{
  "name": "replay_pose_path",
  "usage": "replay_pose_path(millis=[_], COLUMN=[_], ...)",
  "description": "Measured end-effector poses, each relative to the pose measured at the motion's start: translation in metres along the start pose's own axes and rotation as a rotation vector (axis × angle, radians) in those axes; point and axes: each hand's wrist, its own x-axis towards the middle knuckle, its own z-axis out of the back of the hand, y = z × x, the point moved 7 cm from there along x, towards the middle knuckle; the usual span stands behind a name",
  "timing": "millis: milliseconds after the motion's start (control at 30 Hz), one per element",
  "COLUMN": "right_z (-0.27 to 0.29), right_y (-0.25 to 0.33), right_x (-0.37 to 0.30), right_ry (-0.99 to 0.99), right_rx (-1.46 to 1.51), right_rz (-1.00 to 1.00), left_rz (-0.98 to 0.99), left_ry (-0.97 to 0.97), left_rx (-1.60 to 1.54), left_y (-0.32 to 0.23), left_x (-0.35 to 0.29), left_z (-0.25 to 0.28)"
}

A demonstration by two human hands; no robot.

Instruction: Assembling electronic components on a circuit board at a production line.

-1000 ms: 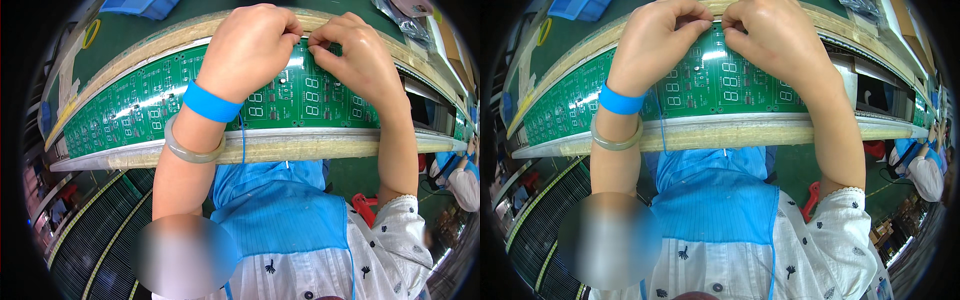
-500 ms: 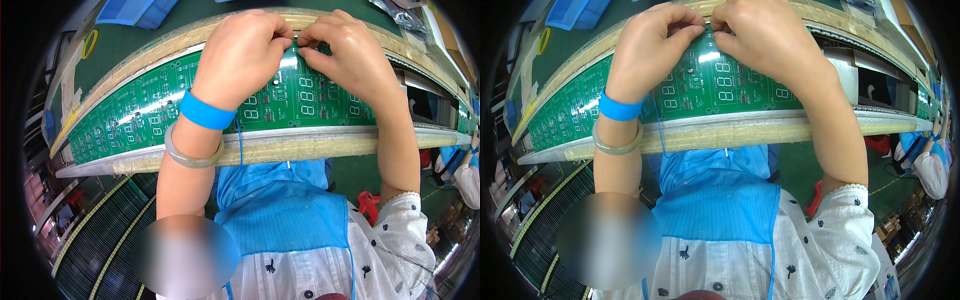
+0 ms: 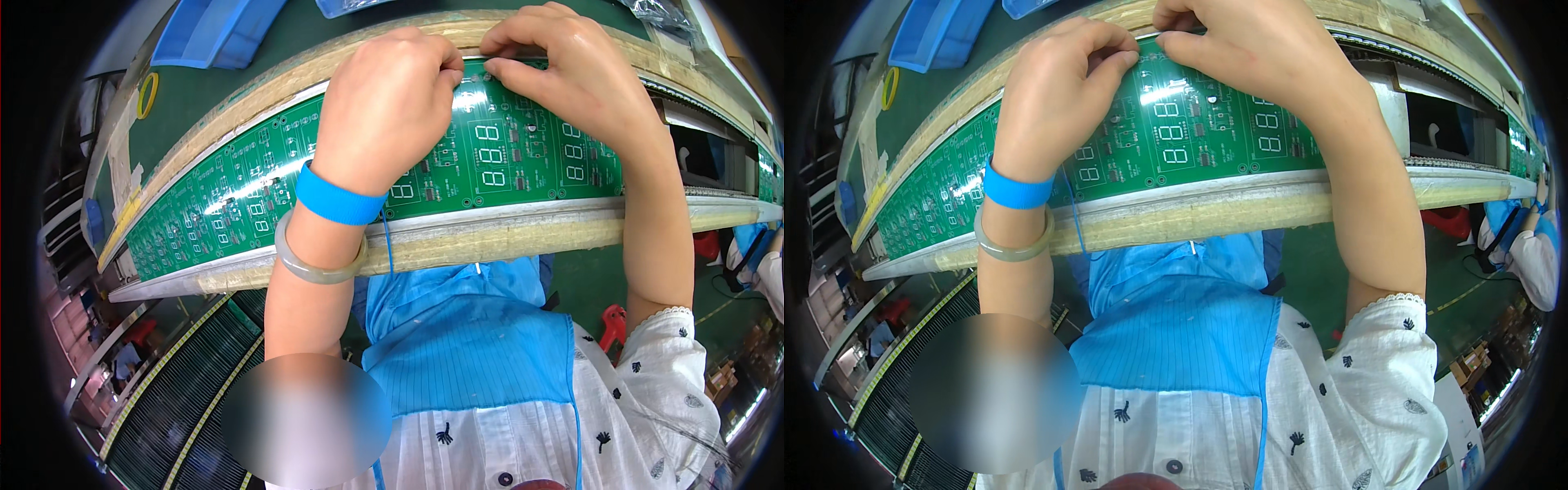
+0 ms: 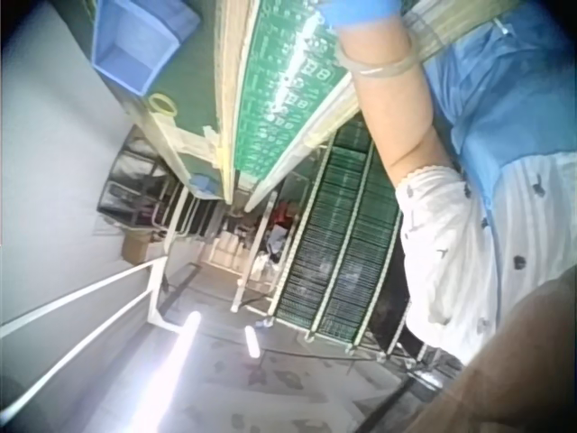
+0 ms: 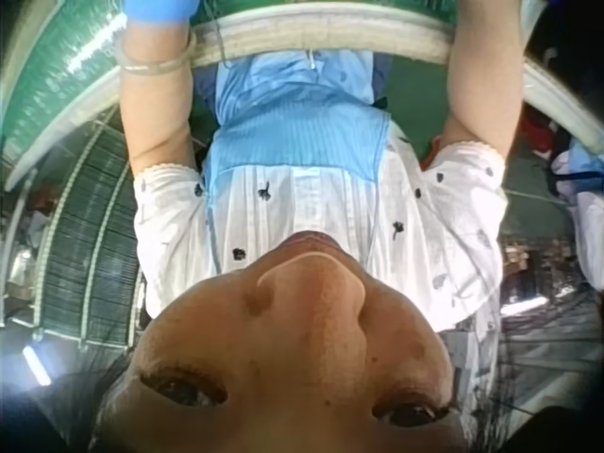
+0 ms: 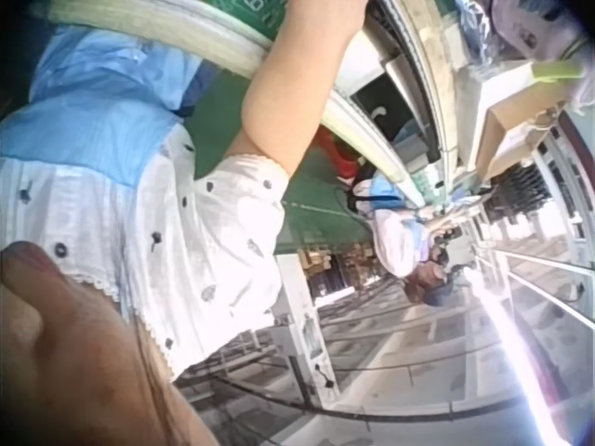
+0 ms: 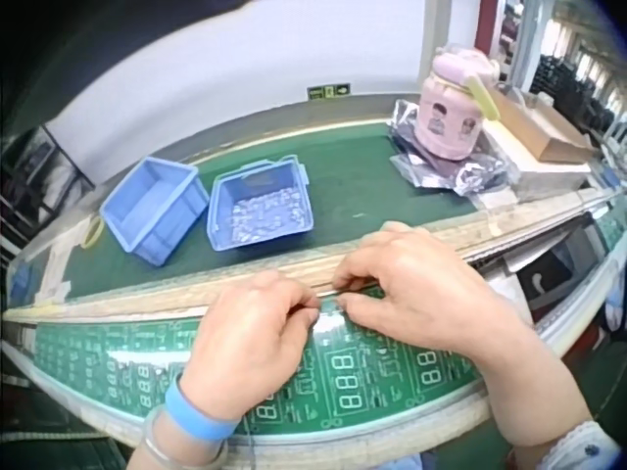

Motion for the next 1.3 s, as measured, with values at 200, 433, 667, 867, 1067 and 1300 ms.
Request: replay_pose_path(millis=[200, 433, 667, 867, 1067, 1300], right_z=[0.0, 0.008, 0.015, 0.026, 0.024, 0.003], right_y=[-0.002, 0.0, -0.009, -0.009, 0.041, 0.046], right_x=[0.001, 0.0, 0.003, 0.02, 0.066, 0.109], right_ry=[-0.003, -0.05, -0.176, -0.3, -0.161, 0.275], right_rx=[0.014, 0.008, 0.118, 0.039, -0.316, -0.684], right_rz=[0.041, 0.06, 0.006, 0.18, 0.254, 0.26], left_rz=[-0.012, -0.018, -0.023, 0.011, 0.164, 0.154], left_ry=[-0.003, -0.014, 0.007, 0.025, -0.228, 0.067], left_rx=[0.037, 0.053, 0.013, -0.037, 0.127, 0.664], left_y=[-0.002, -0.008, -0.006, -0.008, 0.004, 0.054], left_x=[-0.001, 0.002, 0.002, 0.005, 0.032, 0.072], left_z=[0.0, 0.0, -0.002, 0.007, 0.072, 0.042])
